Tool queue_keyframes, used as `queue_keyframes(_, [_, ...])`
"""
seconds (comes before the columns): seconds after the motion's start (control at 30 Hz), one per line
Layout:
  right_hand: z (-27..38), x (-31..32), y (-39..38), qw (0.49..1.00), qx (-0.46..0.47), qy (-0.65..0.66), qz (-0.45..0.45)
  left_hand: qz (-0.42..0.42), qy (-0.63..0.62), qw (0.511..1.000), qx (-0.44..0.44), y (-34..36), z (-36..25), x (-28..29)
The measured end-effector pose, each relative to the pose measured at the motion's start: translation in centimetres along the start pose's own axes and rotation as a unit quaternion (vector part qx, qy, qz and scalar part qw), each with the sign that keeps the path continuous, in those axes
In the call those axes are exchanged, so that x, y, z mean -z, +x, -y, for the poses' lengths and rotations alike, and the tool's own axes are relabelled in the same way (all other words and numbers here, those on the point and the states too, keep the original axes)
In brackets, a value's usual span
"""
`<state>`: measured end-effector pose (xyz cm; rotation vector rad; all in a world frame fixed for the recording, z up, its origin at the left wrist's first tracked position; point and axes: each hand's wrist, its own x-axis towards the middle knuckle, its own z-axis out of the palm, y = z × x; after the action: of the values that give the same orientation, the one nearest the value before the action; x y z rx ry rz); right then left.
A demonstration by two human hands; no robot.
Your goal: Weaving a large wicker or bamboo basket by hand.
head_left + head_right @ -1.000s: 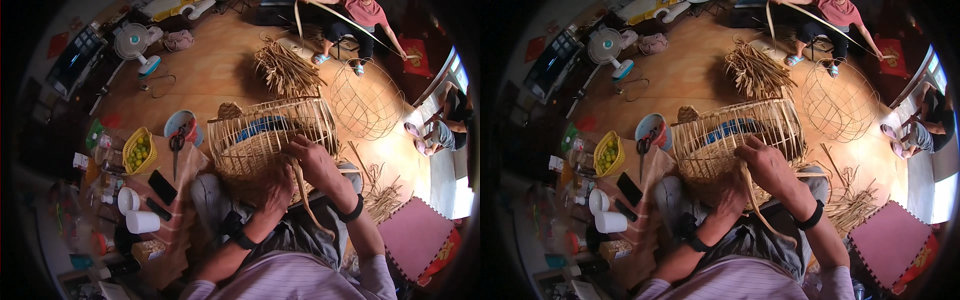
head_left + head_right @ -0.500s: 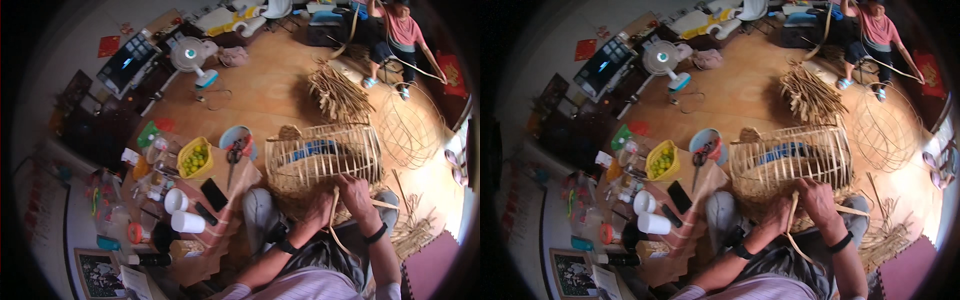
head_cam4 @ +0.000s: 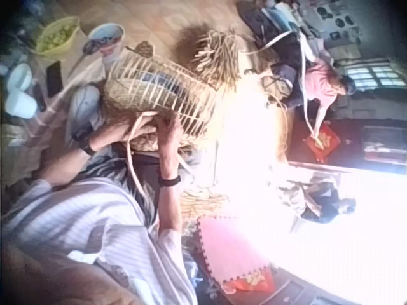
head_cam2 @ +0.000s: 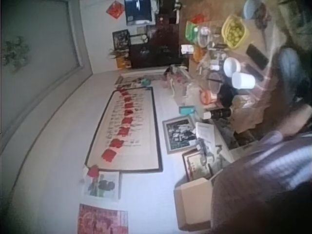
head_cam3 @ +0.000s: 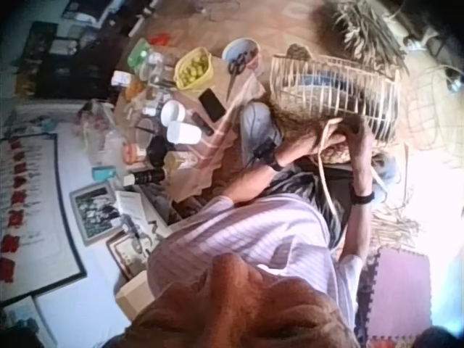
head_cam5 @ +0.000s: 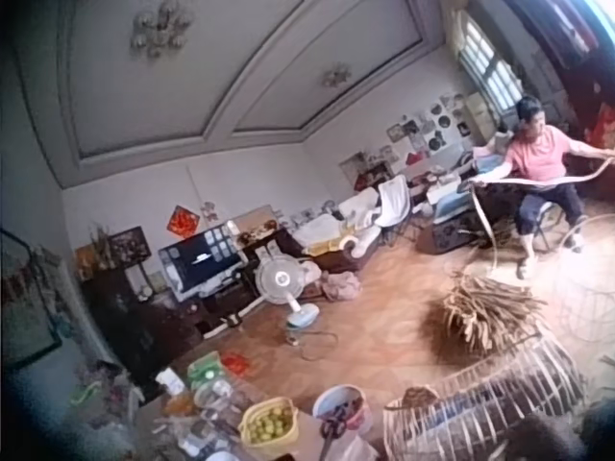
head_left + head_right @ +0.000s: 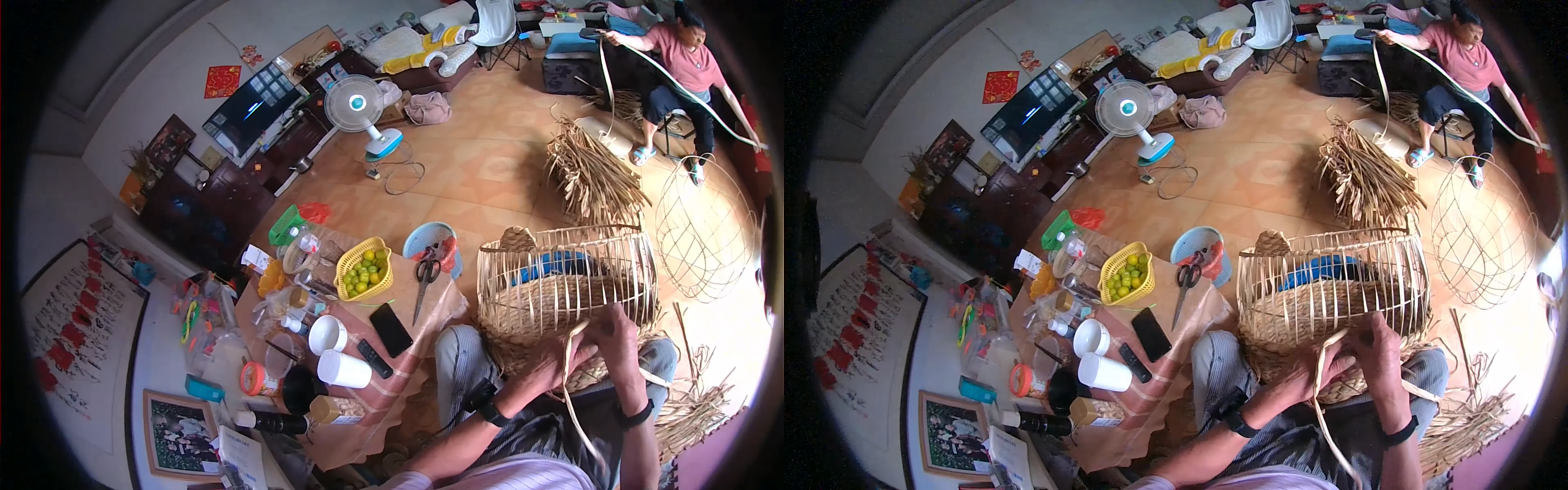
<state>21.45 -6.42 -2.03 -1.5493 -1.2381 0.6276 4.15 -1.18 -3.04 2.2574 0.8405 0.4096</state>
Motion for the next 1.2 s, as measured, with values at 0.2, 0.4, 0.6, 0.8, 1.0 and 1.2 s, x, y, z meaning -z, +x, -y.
queue_keyframes(0.2, [-4.1,0.3,-0.6,0.977,-0.052,0.202,-0.053,-0.205,0.030,0.968,-0.141,-0.5,1.1,-3.0])
queue_keyframes(0.4, [-4.8,0.8,-1.6,0.922,-0.130,0.353,-0.093,-0.126,-0.011,0.992,-0.017,0.2,-0.6,-1.6])
queue_keyframes(0.6, [-6.2,2.1,-2.4,0.827,-0.188,0.512,-0.136,-0.150,-0.016,0.988,-0.015,0.6,-0.4,-1.7])
queue_keyframes(0.8, [-5.4,3.1,-4.7,0.733,-0.274,0.577,-0.233,-0.122,0.007,0.992,0.012,1.0,-0.4,-2.2])
queue_keyframes(1.0, [1.6,2.6,-3.8,0.993,-0.108,0.041,0.015,-0.096,0.004,0.992,0.084,1.5,-1.0,-2.2])
queue_keyframes(1.2, [-0.1,2.2,-2.7,0.998,-0.059,-0.019,0.004,-0.116,0.026,0.991,0.066,0.6,-1.2,0.8])
